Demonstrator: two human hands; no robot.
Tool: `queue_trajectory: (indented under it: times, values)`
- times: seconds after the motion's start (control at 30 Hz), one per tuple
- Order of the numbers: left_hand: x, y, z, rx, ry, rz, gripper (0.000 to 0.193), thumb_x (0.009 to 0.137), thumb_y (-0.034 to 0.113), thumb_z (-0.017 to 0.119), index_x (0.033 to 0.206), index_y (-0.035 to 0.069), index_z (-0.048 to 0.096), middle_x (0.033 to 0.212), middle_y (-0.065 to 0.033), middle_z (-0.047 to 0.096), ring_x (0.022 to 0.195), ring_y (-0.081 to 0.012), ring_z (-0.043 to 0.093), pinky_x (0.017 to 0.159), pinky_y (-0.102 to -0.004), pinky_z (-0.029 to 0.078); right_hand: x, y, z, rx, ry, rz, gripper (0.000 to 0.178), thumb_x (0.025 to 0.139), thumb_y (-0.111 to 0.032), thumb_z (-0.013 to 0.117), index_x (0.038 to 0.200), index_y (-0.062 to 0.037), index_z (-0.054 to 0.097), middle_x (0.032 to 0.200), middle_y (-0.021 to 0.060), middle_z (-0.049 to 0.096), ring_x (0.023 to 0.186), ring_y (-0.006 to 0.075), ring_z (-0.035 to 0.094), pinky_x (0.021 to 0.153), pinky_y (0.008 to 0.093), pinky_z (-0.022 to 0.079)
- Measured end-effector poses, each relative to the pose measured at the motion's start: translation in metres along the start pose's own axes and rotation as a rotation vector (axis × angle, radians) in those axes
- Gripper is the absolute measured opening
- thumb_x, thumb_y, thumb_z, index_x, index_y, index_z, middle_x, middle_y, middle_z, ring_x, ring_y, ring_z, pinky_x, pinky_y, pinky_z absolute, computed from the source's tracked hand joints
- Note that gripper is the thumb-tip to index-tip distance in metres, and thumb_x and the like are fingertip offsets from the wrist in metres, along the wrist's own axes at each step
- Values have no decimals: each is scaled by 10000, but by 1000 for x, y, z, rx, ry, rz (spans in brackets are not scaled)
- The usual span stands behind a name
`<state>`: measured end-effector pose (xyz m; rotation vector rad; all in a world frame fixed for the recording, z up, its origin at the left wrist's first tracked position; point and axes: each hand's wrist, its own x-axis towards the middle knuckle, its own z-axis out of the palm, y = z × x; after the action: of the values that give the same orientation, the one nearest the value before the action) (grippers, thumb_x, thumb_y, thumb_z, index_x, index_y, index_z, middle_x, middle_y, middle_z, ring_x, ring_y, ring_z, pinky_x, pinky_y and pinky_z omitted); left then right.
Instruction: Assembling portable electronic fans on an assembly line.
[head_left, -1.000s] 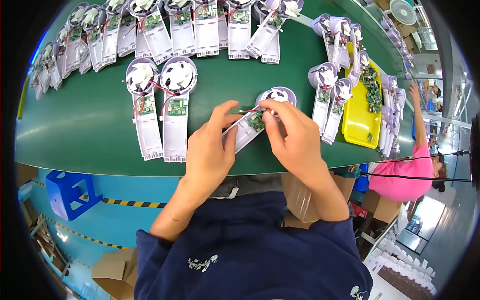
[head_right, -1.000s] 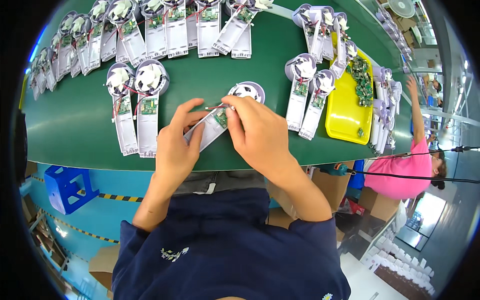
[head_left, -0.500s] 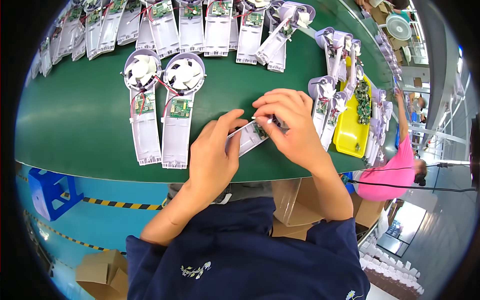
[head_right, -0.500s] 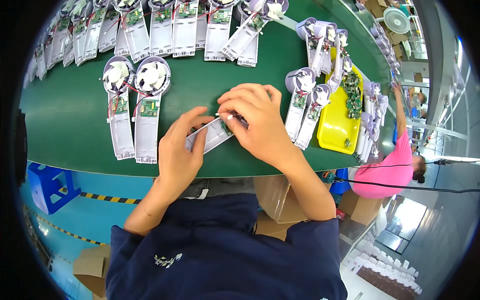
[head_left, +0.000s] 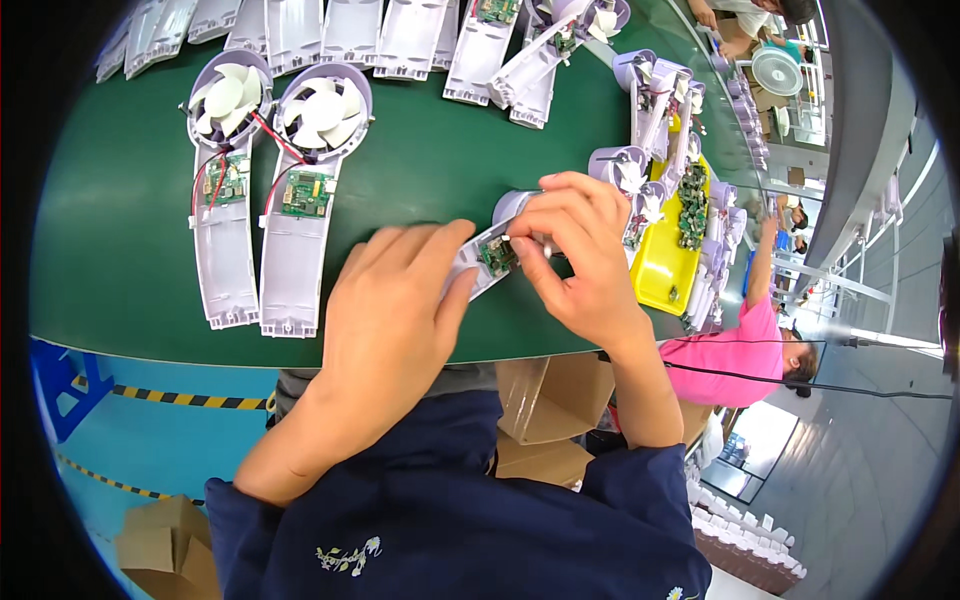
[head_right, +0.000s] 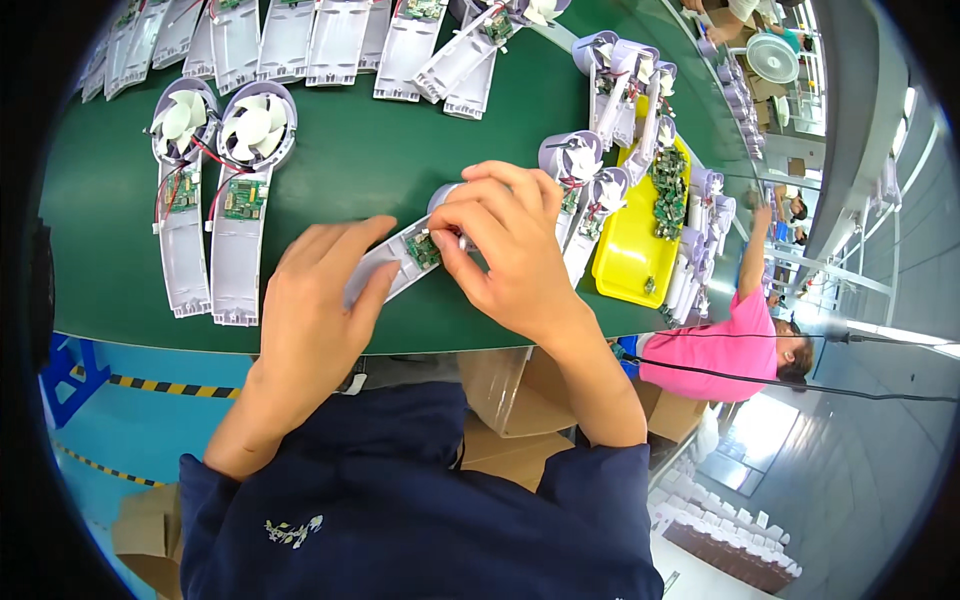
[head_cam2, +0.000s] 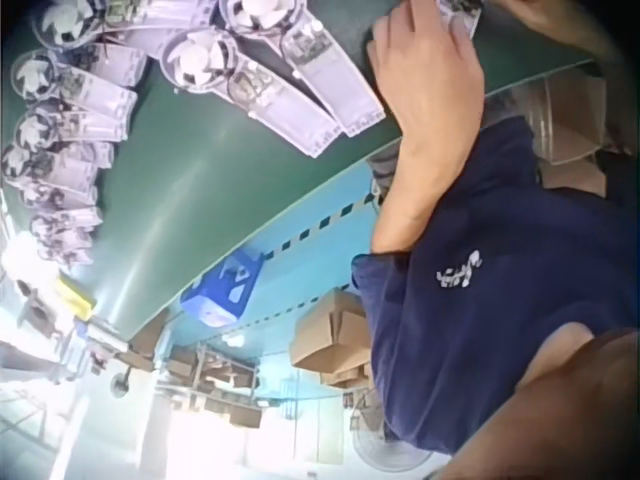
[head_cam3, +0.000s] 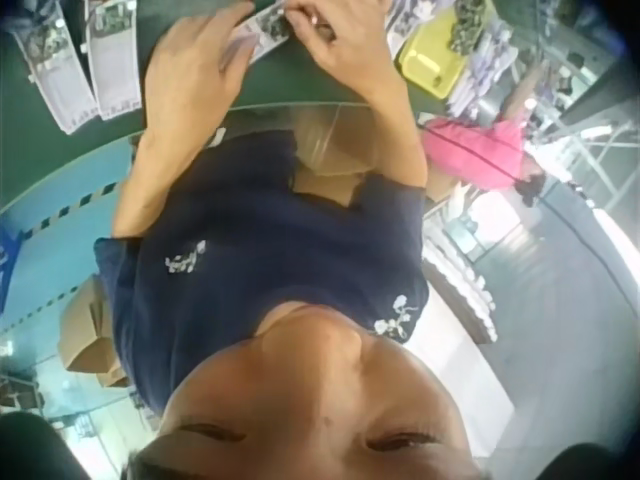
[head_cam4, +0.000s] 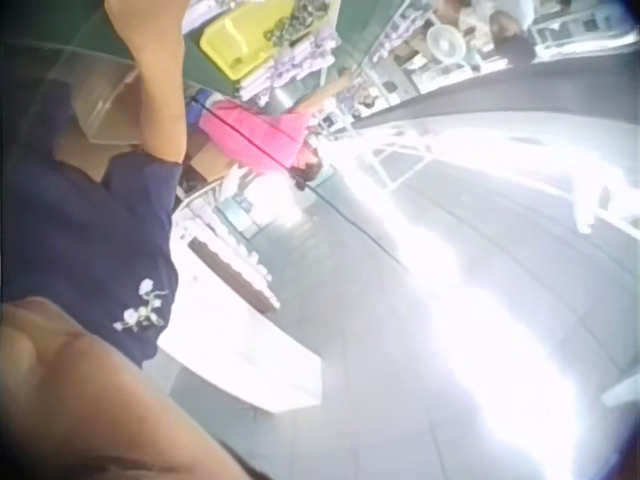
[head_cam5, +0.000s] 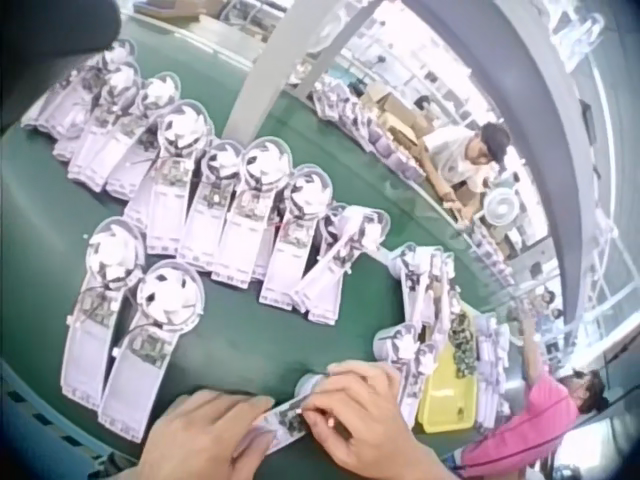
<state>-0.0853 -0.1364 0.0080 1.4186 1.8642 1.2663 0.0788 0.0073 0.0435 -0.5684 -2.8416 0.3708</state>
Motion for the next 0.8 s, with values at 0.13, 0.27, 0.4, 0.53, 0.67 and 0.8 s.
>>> queue_trajectory:
  times: [0.13, 0.27, 0.4, 0.53, 0.67, 0.8]
  values:
    - [11, 0, 10, -112, 132, 118, 236, 818, 41, 786, 1048, 38, 732, 989, -112, 666, 931, -323, 625, 795, -413, 516, -2, -7, -6, -8, 38, 56, 155, 806, -65, 761, 923, -119, 675, 1306, 88, 590, 1270, 359, 499, 1070, 476, 334]
    - [18, -8, 25, -150, 85, 117, 166, 817, 53, 795, 971, 42, 736, 904, -86, 635, 868, -291, 601, 749, -403, 493, -7, -3, -3, 69, 11, 62, 161, 819, -35, 760, 937, -88, 664, 1326, 109, 578, 1287, 367, 487, 1074, 471, 345]
    - [22, -7, 20, -197, -34, 60, 85, 871, 77, 756, 932, 32, 715, 892, -78, 628, 892, -277, 597, 809, -395, 460, -10, 0, 0, 113, 20, 48, 183, 806, -19, 768, 933, -89, 656, 1338, 118, 566, 1287, 371, 487, 1074, 463, 351]
    - [26, -5, 14, -262, -158, -12, 81, 942, 106, 685, 938, 25, 682, 891, -72, 621, 893, -254, 590, 878, -381, 424, -12, 1, 3, 78, 87, -32, 243, 733, -21, 788, 936, -109, 685, 1284, 76, 609, 1204, 311, 559, 1006, 450, 400]
    - [25, -5, 13, -230, -196, -13, 109, 967, 136, 659, 953, 28, 663, 901, -71, 617, 882, -245, 585, 899, -372, 403, -14, 11, 11, 6, 178, -140, 278, 694, -15, 789, 941, -116, 709, 1164, 39, 665, 1092, 263, 619, 925, 433, 436]
    - [25, -9, 14, -228, -207, -16, 125, 968, 156, 666, 992, 34, 651, 926, -77, 619, 892, -252, 588, 909, -373, 393, -13, 12, 18, 6, 241, -176, 287, 677, -2, 798, 938, -95, 728, 982, 30, 686, 997, 259, 647, 866, 415, 460]
